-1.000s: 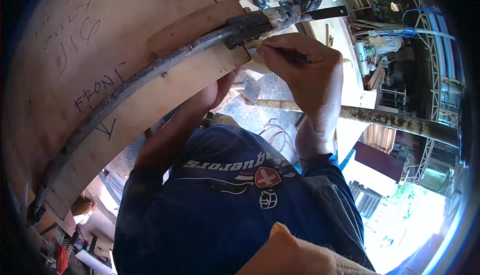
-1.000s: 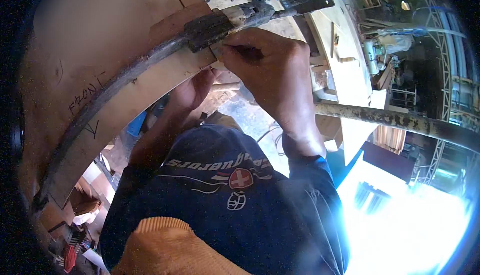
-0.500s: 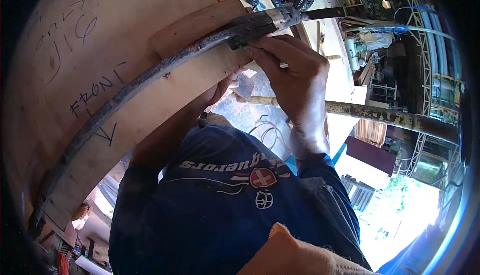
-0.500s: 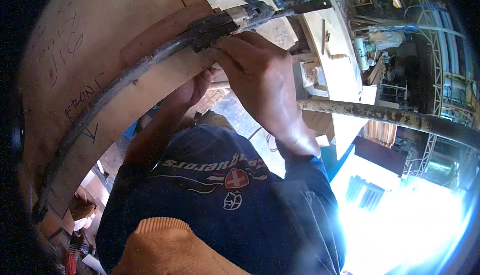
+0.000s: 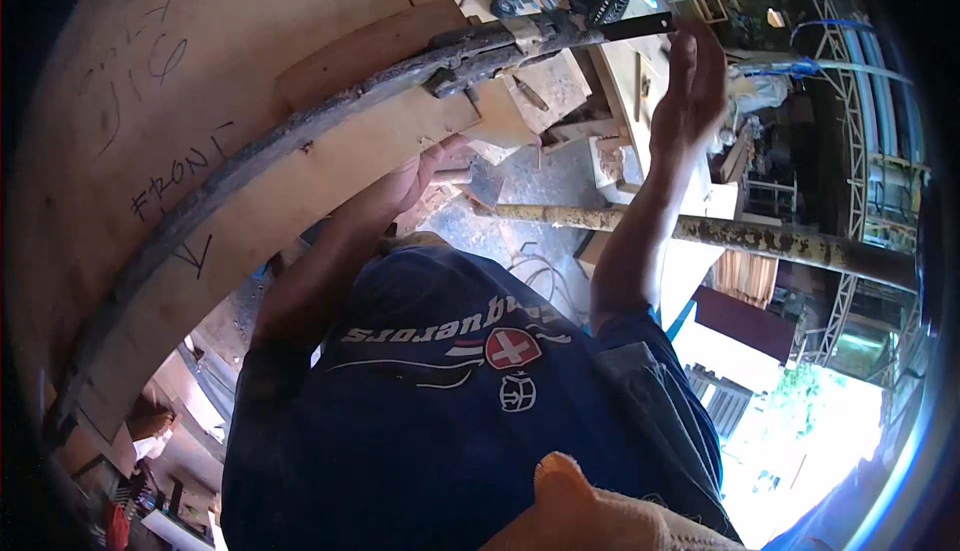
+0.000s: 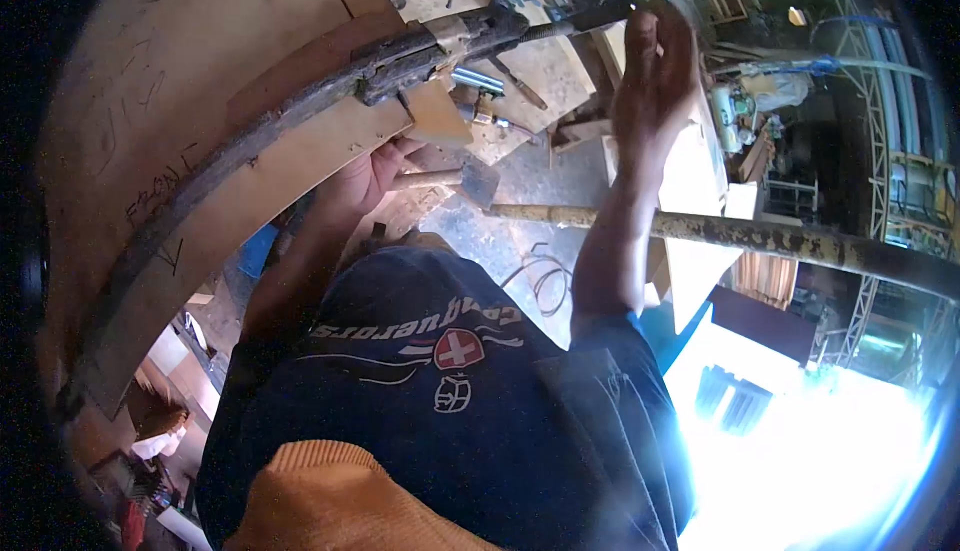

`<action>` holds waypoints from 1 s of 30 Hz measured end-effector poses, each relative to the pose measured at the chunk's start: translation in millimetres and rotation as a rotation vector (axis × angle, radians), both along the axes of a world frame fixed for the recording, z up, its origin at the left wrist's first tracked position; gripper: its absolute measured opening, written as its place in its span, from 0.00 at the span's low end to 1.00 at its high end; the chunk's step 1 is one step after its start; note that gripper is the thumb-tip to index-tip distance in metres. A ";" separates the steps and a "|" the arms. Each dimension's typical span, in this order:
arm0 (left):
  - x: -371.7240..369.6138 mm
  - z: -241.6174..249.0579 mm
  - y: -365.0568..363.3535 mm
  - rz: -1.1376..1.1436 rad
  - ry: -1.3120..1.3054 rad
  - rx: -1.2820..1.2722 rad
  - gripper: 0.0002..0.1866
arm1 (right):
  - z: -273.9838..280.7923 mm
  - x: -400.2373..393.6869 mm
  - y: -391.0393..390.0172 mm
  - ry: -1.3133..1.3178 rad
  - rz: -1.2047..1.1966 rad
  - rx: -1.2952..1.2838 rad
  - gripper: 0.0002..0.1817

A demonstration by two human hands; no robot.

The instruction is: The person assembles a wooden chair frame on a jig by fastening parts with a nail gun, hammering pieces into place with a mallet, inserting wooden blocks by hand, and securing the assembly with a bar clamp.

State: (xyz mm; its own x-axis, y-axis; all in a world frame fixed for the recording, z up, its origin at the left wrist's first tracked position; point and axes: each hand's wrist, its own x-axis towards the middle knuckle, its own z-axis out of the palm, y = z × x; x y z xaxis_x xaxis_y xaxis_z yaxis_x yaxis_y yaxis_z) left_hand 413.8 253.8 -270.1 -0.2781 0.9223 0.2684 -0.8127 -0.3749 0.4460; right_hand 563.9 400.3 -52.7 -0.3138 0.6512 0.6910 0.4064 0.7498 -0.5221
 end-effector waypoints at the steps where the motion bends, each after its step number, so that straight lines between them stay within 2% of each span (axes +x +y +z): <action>1: 1.8 -4.6 1.5 0.036 -0.052 0.012 0.22 | -8.6 -1.3 30.4 0.059 0.053 -0.011 0.24; 2: 1.2 -5.5 2.4 0.073 -0.103 0.024 0.19 | -19.4 -2.2 59.5 0.118 0.106 -0.023 0.28; 4: -2.1 13.7 1.2 0.073 -0.178 -0.005 0.15 | -25.0 -12.2 85.1 -0.047 0.139 0.036 0.33; 6: -3.2 23.2 -2.7 0.079 -0.221 -0.037 0.13 | -33.8 -18.6 101.1 0.038 0.400 -0.269 0.34; 8: -2.6 24.1 -6.1 0.090 -0.230 -0.075 0.12 | -30.4 -31.4 106.7 0.068 0.499 -0.528 0.35; 10: -11.9 13.7 -7.8 0.021 -0.192 -0.119 0.14 | -14.7 -46.4 104.9 -0.165 0.405 -0.677 0.33; 11: -15.5 13.3 -11.3 -0.019 -0.172 -0.149 0.15 | -24.4 -51.0 121.5 -0.265 0.477 -0.687 0.31; 13: -13.1 21.6 -14.7 0.016 -0.102 -0.182 0.26 | -34.5 -71.7 140.8 -0.523 0.629 -0.770 0.28; 14: -12.5 26.2 -14.7 0.032 -0.068 -0.194 0.32 | -38.4 -79.7 141.4 -0.667 0.580 -0.893 0.28; 15: -12.2 25.2 -15.0 0.053 -0.073 -0.230 0.34 | -38.0 -81.8 141.9 -0.703 0.546 -1.120 0.27; 17: -12.2 18.0 -13.3 0.101 -0.091 -0.290 0.38 | -63.2 -78.1 147.4 -0.223 0.858 -1.166 0.25; 20: -14.4 13.1 -13.8 0.069 -0.063 -0.263 0.36 | -140.4 -61.0 176.6 0.578 1.356 -1.248 0.19; 22: -13.6 10.7 -12.8 0.076 -0.091 -0.251 0.35 | -169.6 -37.0 156.3 0.534 1.119 -1.302 0.18; 23: -12.7 11.2 -12.5 0.088 -0.098 -0.246 0.34 | -176.1 -24.3 132.6 0.293 0.866 -0.870 0.19; 24: -11.9 11.8 -12.1 0.100 -0.105 -0.241 0.33 | -174.5 -7.7 109.8 0.154 0.700 -0.695 0.21; 25: -10.0 15.1 -12.8 0.121 -0.107 -0.238 0.32 | -172.6 8.8 86.9 0.014 0.517 -0.533 0.22; 26: -9.1 16.6 -13.1 0.142 -0.109 -0.234 0.32 | -165.3 24.3 71.0 -0.040 0.435 -0.624 0.25; 29: -11.1 2.4 -10.8 0.122 -0.155 -0.198 0.31 | -126.6 77.8 46.0 0.230 0.579 -0.822 0.26; 30: -9.9 5.3 -10.8 0.122 -0.175 -0.205 0.24 | -101.4 82.1 38.1 0.225 0.575 -0.780 0.26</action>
